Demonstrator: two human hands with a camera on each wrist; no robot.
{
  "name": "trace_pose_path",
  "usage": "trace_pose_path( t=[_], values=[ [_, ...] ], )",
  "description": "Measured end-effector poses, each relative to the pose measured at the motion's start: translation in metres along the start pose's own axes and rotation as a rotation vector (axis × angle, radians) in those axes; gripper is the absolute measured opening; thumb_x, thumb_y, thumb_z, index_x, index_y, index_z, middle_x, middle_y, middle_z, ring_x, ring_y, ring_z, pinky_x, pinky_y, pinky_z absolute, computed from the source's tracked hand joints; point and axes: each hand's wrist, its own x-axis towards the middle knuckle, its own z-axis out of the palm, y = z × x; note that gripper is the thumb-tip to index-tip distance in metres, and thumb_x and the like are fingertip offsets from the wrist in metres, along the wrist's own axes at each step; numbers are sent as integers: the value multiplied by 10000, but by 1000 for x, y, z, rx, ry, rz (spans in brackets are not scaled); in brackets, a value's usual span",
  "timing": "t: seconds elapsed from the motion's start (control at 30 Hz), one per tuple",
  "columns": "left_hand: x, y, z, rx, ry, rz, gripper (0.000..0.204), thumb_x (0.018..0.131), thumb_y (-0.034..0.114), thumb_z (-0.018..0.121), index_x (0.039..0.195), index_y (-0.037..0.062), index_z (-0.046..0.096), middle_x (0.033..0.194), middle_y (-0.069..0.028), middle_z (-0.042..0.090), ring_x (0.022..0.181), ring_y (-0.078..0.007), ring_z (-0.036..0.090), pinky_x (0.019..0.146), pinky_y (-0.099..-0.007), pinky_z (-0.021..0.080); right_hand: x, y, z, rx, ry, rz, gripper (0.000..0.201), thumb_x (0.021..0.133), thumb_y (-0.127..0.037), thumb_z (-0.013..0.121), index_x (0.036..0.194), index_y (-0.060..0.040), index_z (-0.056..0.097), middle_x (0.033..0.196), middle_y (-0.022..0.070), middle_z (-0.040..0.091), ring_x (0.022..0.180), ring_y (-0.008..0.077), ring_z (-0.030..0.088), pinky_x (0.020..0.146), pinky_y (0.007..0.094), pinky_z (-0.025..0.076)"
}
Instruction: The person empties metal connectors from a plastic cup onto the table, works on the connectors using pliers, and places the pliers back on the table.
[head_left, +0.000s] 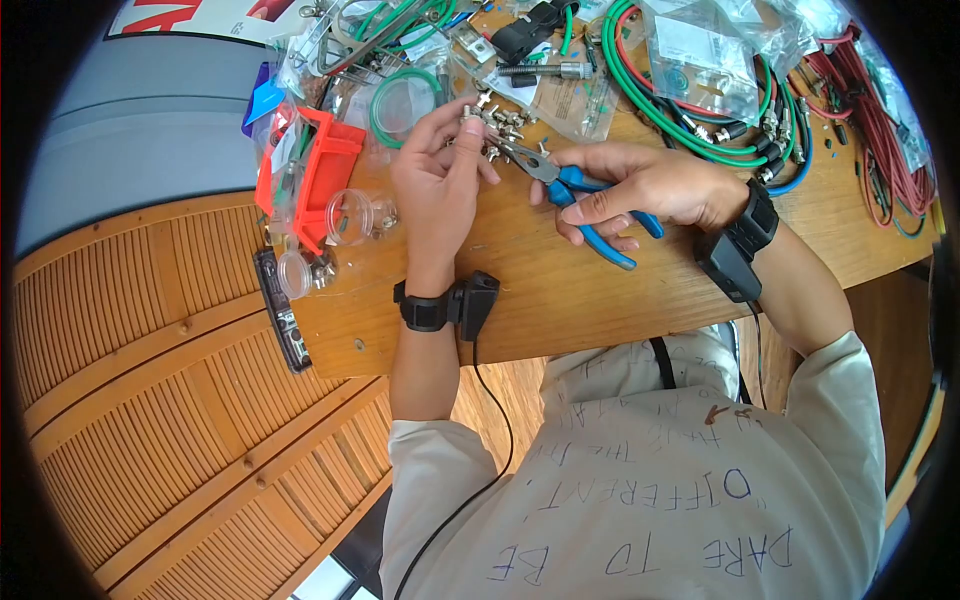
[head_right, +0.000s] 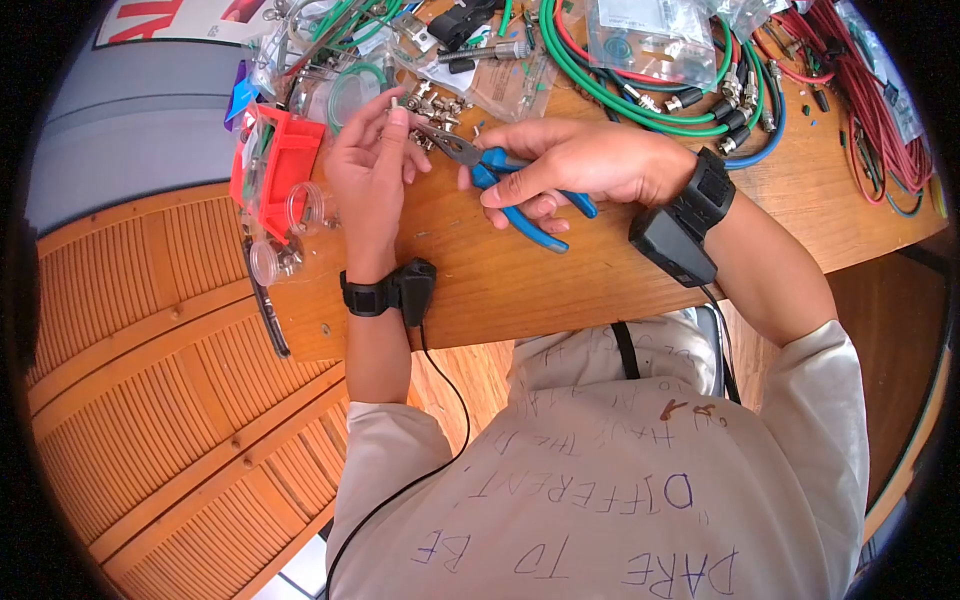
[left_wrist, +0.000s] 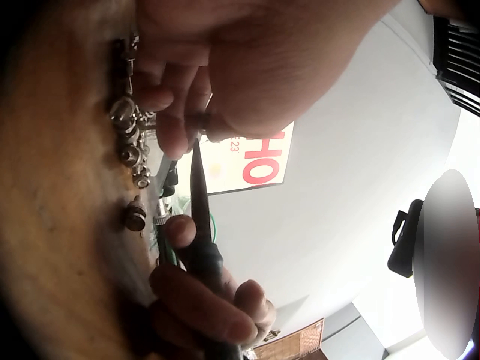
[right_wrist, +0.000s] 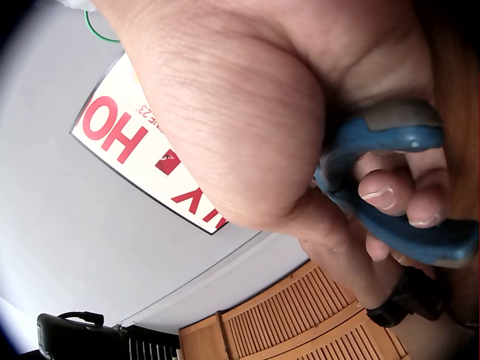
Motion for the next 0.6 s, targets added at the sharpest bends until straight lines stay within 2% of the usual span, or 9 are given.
trace_pose_path(
  t=[0.27,0.43,0.6],
  values=[
    [2,1,-9,-168,-2,-33,318,1093,172,610,1337,-27,652,877,-54,645,613,-91,549,545,-223,422,0,-1,0,19,-5,1,299,1051,-79,626,1331,-14,545,972,94,673,606,54,494,537,250,458],
    [2,-4,-10,-124,-3,-7,197,1089,179,622,1145,-8,654,844,-65,659,588,-99,545,522,-231,412,-2,0,-1,-6,-26,-40,313,1041,-65,629,1337,-16,540,971,85,675,601,56,498,544,240,458],
    [2,-1,-10,-162,-64,-71,158,1089,162,626,1084,5,624,814,-51,652,579,-69,547,505,-208,414,0,1,-2,-10,-18,-37,321,1040,-64,630,1344,-16,539,972,85,677,595,59,507,544,240,462]
  ],
)
